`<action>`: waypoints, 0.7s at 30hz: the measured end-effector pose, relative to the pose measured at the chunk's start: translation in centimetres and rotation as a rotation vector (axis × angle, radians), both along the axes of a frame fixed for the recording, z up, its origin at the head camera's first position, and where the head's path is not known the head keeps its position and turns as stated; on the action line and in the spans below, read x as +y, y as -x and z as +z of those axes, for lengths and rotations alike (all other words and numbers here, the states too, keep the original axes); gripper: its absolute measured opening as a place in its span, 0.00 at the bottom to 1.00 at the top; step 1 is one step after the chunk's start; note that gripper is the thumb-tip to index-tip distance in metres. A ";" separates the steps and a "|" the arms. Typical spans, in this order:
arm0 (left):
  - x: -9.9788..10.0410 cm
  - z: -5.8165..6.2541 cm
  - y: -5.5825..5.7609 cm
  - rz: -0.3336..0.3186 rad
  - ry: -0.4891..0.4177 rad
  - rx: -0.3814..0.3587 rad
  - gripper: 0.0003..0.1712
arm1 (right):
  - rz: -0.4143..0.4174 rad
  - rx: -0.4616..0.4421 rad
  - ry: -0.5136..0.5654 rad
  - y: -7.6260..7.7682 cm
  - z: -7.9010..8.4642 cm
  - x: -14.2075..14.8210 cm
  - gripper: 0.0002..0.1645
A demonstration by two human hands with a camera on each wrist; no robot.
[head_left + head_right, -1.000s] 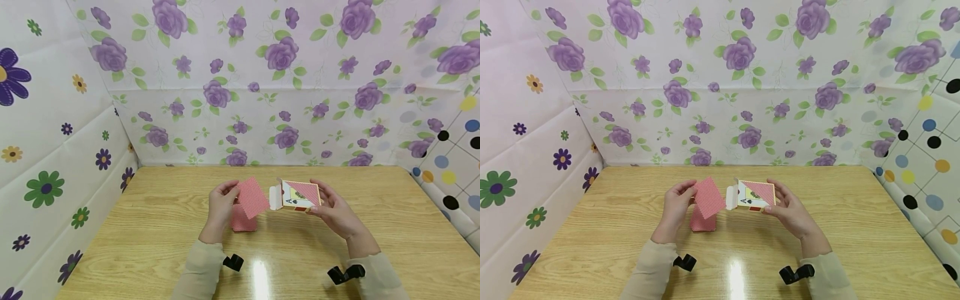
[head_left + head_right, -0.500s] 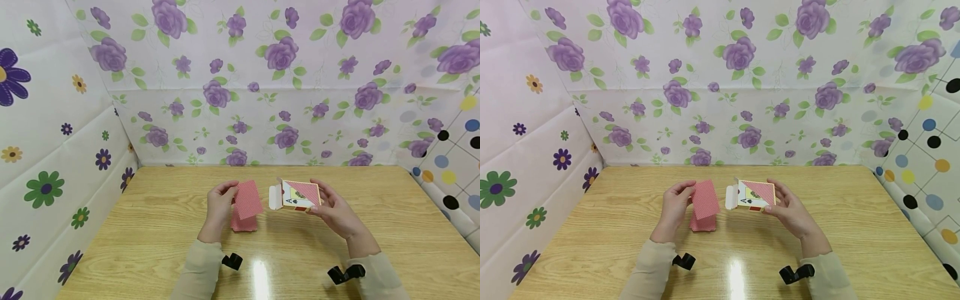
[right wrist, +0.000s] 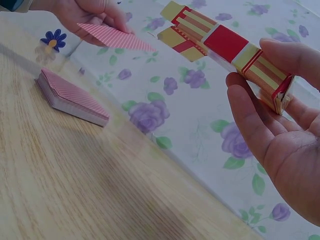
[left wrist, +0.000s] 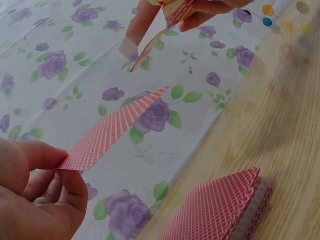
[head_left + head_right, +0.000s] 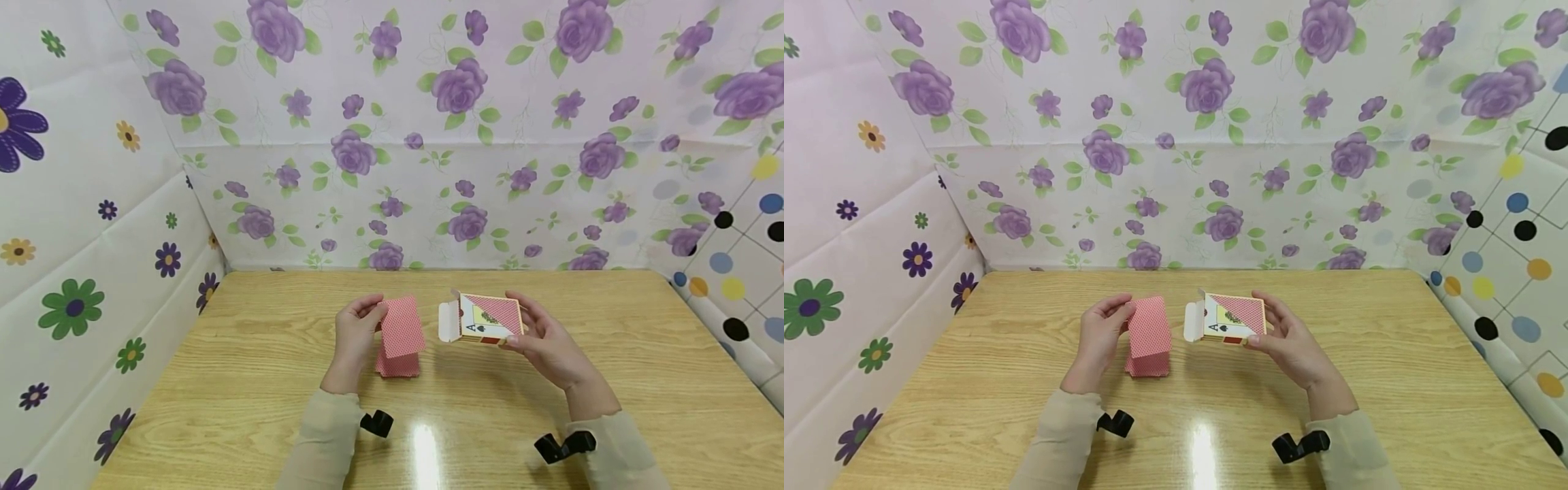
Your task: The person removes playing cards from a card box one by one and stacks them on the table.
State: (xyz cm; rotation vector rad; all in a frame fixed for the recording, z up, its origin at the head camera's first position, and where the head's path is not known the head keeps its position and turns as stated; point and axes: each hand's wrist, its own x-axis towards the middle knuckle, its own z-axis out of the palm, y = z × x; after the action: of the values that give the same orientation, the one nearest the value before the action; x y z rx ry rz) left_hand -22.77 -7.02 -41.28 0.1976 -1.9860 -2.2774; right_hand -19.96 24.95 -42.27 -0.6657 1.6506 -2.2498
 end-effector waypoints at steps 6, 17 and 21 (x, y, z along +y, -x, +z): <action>-0.2 -0.2 0.1 0.000 0.025 -0.016 0.13 | -0.029 0.001 -0.027 -0.1 0.0 -0.1 0.46; -0.6 -1.0 0.2 -0.001 0.063 -0.039 0.14 | -0.014 0.006 -0.013 0.0 0.0 -0.1 0.45; -0.7 -1.4 0.4 0.016 0.061 -0.046 0.15 | 0.002 0.010 0.002 -0.1 0.1 -0.1 0.45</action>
State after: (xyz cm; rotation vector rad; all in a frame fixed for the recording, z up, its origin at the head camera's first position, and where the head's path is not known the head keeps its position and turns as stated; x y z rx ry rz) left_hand -23.20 -7.69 -42.66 0.2620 -2.0652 -2.2189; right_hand -19.90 24.85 -42.17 -0.6804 1.6515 -2.2511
